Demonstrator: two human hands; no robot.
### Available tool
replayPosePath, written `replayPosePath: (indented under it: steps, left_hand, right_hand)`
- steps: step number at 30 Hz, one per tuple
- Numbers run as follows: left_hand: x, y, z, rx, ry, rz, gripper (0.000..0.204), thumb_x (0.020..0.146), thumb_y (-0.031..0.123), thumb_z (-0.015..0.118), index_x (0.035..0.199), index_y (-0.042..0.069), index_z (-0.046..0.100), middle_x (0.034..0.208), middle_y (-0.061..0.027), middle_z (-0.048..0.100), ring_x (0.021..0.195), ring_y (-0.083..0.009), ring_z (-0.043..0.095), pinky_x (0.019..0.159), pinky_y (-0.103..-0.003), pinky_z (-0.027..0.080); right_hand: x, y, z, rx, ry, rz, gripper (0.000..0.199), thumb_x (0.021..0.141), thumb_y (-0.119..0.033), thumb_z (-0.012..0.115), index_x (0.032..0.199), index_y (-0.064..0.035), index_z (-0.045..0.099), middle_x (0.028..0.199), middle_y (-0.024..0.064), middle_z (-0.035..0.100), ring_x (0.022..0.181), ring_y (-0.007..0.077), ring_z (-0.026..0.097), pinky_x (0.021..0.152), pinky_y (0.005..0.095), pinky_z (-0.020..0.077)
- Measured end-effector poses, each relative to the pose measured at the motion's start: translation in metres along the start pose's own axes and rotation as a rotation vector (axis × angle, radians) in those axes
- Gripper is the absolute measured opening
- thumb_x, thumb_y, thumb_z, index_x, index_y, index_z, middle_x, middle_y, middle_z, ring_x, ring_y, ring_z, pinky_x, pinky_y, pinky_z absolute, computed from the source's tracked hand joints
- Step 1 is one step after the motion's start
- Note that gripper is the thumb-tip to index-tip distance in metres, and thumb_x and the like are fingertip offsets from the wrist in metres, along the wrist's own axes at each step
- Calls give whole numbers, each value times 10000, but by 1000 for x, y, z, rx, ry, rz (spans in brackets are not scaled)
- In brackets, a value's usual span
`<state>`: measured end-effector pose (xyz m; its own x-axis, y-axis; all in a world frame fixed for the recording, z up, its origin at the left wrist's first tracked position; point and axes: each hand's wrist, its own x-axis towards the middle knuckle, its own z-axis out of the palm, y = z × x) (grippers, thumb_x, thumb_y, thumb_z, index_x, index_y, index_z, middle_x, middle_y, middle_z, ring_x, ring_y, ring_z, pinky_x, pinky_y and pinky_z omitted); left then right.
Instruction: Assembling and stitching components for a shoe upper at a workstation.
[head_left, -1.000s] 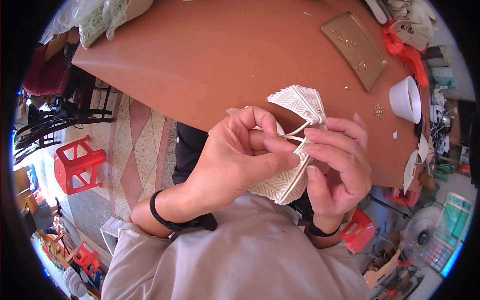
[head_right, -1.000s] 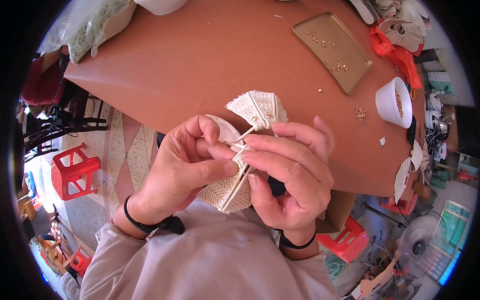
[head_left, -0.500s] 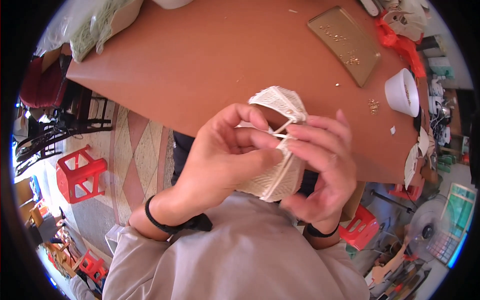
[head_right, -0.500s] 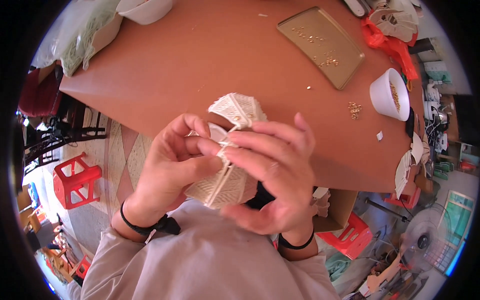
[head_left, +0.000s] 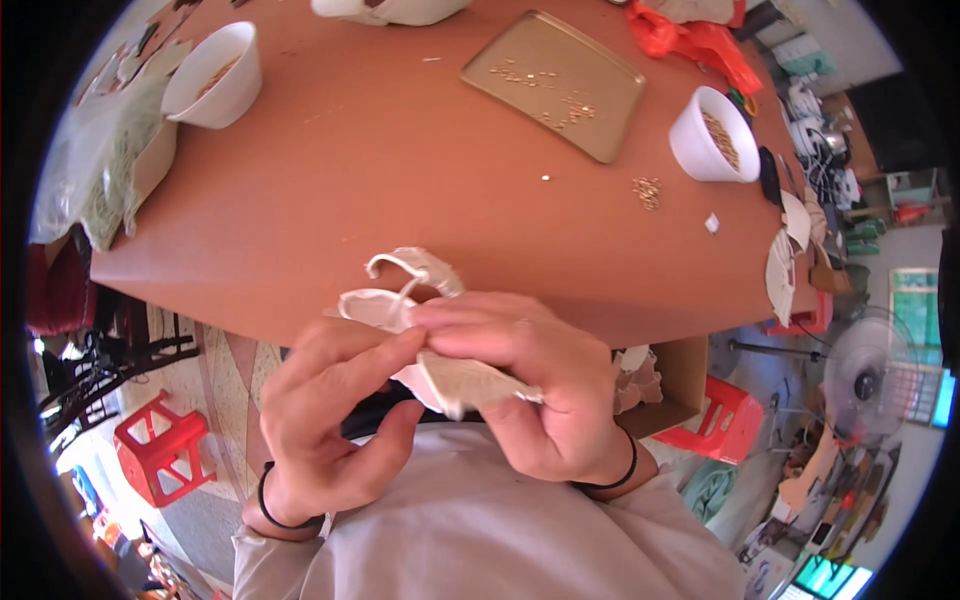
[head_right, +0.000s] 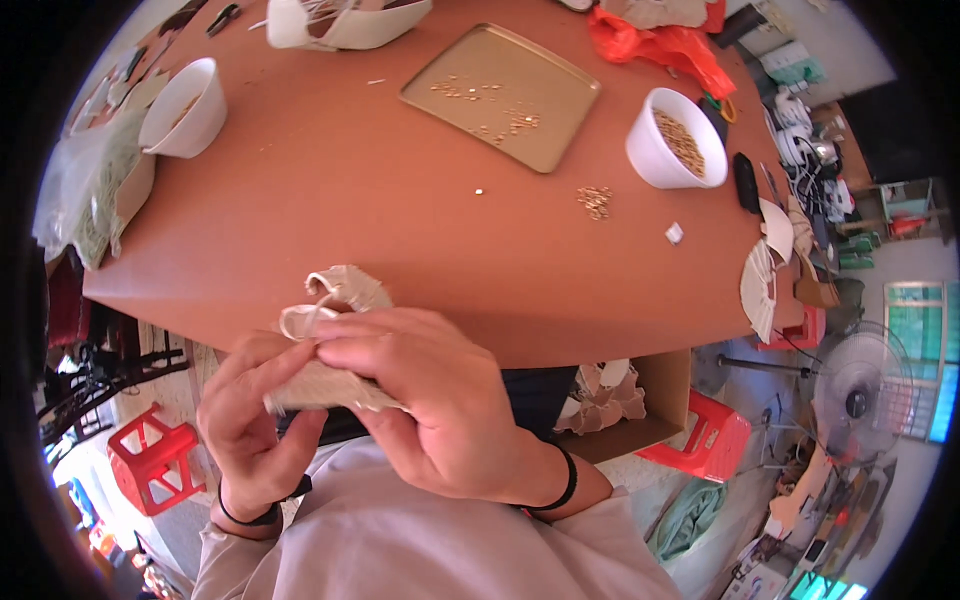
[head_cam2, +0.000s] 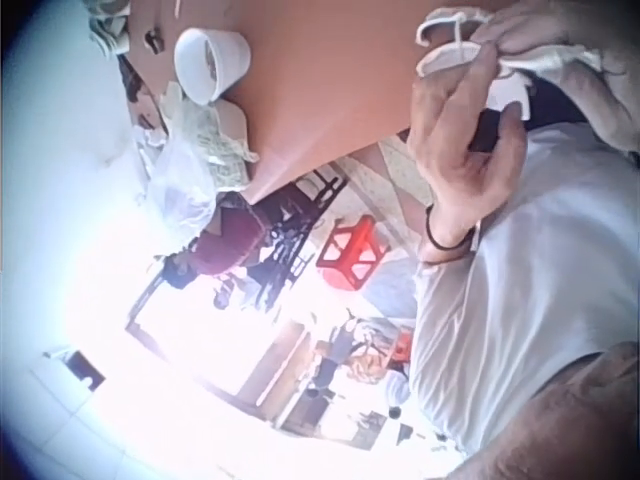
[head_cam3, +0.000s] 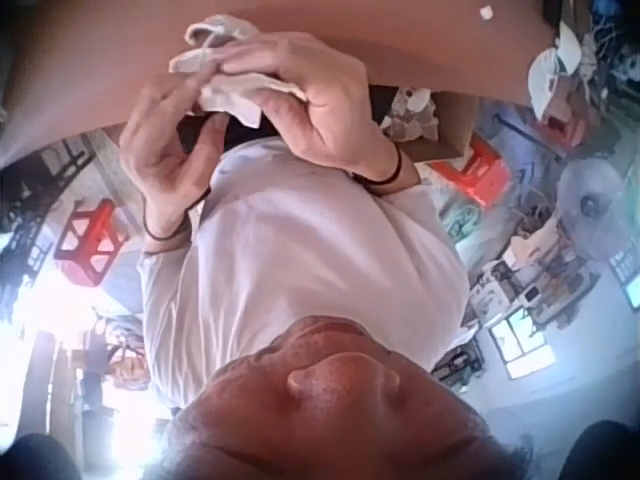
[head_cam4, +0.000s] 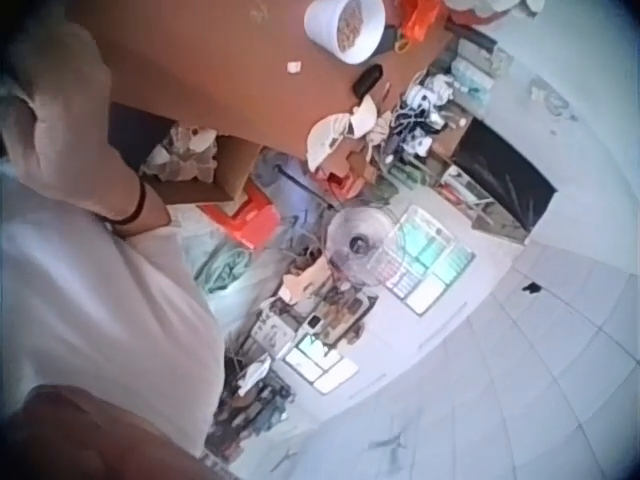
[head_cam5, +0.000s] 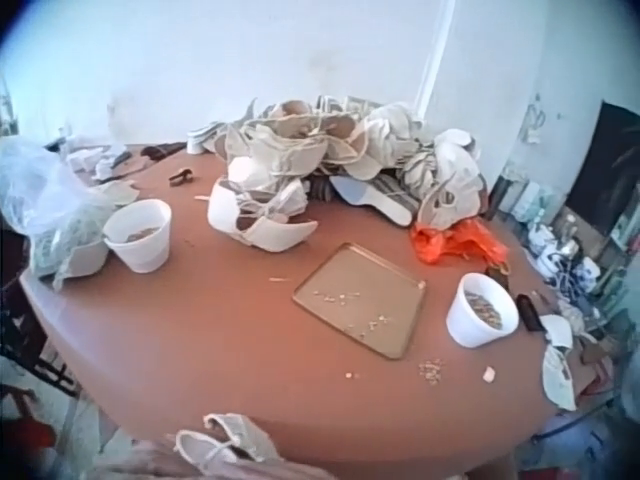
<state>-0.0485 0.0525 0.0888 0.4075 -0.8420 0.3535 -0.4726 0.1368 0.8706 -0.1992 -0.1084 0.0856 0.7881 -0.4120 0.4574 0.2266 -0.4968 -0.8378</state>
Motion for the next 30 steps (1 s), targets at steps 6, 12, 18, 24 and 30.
replayPosePath:
  steps: [6, 12, 18, 24, 30]
  left_hand:
    - [12, 0, 3, 225, 70, 183, 449, 666, 45, 920, 1102, 36, 812, 1106, -169, 734, 1001, -332, 688, 868, -467, 542]
    - [7, -4, 16, 24, 88, 51, 280, 740, -33, 862, 1008, -3, 787, 951, -147, 749, 844, -250, 725, 718, -340, 560]
    - [9, -28, 27, -219, 190, -415, 95, 921, -87, 757, 1012, -60, 756, 868, -93, 765, 680, -114, 703, 616, -228, 534]
    - [12, -46, 26, -359, 115, -608, 128, 984, -26, 721, 1094, -63, 776, 859, -75, 766, 698, -98, 717, 605, -209, 517]
    - [9, -54, 23, -381, 63, -612, 162, 1040, 52, 675, 1110, -51, 779, 866, -52, 769, 701, -86, 724, 554, -194, 456]
  right_hand:
    - [2, -20, -2, 178, 5, 105, 170, 976, -7, 734, 1131, 32, 677, 1033, 164, 715, 885, 328, 708, 758, 370, 562]
    - [-5, -13, -17, 269, -78, 263, 188, 1000, -102, 746, 1110, 24, 663, 947, 158, 665, 806, 266, 674, 722, 365, 529]
    - [-14, 50, -98, -366, 504, 396, 122, 1050, -117, 700, 1062, -6, 749, 924, 41, 731, 820, 82, 650, 734, 279, 530]
    - [-3, 90, -141, -707, 424, 370, 57, 899, -10, 783, 948, 11, 764, 881, 99, 708, 726, 194, 694, 679, 315, 550]
    - [7, 111, -146, -858, 316, 276, 52, 885, -24, 790, 921, 0, 760, 905, 116, 717, 756, 279, 719, 692, 398, 571]
